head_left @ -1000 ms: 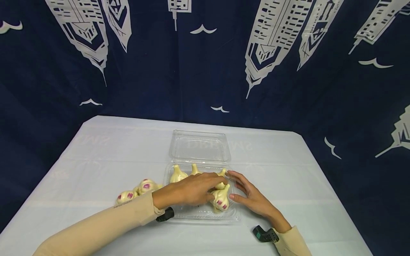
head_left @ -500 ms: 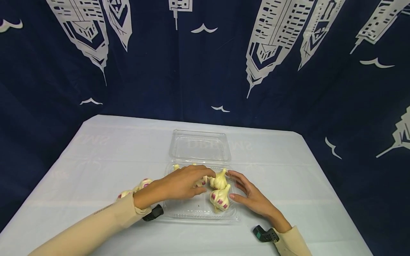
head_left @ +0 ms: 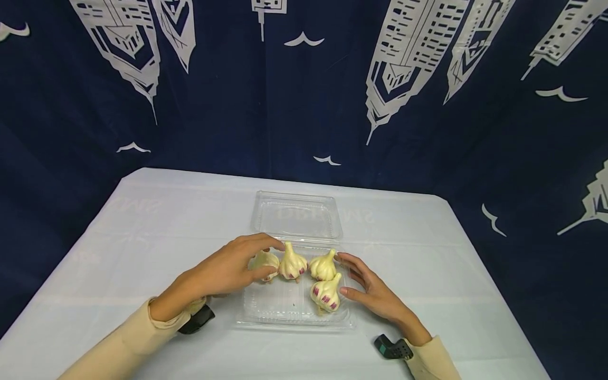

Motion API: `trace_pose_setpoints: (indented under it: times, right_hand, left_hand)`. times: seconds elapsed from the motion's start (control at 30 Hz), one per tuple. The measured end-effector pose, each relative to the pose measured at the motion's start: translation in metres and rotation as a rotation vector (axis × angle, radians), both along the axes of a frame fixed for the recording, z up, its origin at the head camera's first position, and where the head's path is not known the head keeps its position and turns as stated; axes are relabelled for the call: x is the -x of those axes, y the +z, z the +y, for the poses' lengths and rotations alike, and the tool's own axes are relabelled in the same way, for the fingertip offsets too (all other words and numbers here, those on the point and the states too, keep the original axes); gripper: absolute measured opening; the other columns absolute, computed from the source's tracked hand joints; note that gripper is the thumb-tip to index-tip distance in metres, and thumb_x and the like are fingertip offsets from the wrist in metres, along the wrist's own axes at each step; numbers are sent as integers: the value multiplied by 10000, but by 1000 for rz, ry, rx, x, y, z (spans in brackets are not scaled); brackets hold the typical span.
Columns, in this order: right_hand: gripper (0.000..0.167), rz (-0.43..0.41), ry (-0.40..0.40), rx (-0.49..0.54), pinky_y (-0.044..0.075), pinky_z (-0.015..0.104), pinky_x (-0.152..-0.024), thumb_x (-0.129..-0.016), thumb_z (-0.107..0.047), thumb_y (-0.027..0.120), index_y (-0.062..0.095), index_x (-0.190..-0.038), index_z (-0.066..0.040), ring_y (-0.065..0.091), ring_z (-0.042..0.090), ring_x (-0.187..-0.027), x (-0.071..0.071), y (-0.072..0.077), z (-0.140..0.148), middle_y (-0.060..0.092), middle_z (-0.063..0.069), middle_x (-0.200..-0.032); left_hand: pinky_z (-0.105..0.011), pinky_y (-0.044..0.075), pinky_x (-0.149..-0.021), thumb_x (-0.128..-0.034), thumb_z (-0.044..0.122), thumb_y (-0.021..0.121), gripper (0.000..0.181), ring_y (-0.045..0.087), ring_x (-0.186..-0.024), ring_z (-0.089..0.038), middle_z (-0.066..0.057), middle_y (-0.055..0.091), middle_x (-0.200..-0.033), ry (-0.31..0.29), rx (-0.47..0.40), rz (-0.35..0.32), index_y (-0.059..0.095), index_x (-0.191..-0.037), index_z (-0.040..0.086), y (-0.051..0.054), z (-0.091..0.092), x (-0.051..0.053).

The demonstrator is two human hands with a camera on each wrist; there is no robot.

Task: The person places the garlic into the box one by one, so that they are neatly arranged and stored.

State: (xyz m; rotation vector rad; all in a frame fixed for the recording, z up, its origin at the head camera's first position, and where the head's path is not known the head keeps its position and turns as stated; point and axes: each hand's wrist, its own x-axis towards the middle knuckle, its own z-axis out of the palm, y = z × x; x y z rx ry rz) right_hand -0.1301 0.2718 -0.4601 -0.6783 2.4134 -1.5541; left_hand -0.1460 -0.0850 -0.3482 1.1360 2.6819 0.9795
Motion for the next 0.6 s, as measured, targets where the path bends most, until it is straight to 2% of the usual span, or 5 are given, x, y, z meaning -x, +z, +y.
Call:
trace_pose_setpoints:
  times: [0.13,0.23,0.37,0.6]
  right_hand:
    - [707,-2,-3,0,276,102,-1115,-963,-131,670,297,-1552,-253,305,-21,-1438,0,0,-1,333,77,-1605]
    - [709,-2,-6,1,278,105,-1117,-962,-131,672,298,-1552,-250,305,-26,-1436,-1,0,1,330,76,-1607]
    - [709,1,-7,-8,282,114,-1121,-963,-139,674,297,-1552,-257,306,-17,-1439,0,0,1,330,64,-1607]
    - [711,-6,-9,2,282,107,-1114,-960,-128,674,300,-1551,-252,311,-30,-1430,0,-1,0,334,74,-1604]
  left_hand:
    - [-470,503,-969,-946,156,700,367,625,-1134,-236,-11,640,-1309,20,-38,-7,617,-1302,116,-5,-18,2]
    - [-489,501,-980,-944,165,705,368,611,-1174,-273,-12,634,-1311,54,-45,-51,617,-1296,107,-10,-31,3]
    - [-538,480,-1010,-933,191,720,386,570,-1251,-344,-33,614,-1337,102,-36,-126,612,-1293,102,-16,-49,4]
    - [-574,440,-1039,-876,266,785,401,540,-1279,-362,-94,617,-1324,140,29,-180,641,-1220,117,-28,-71,5]
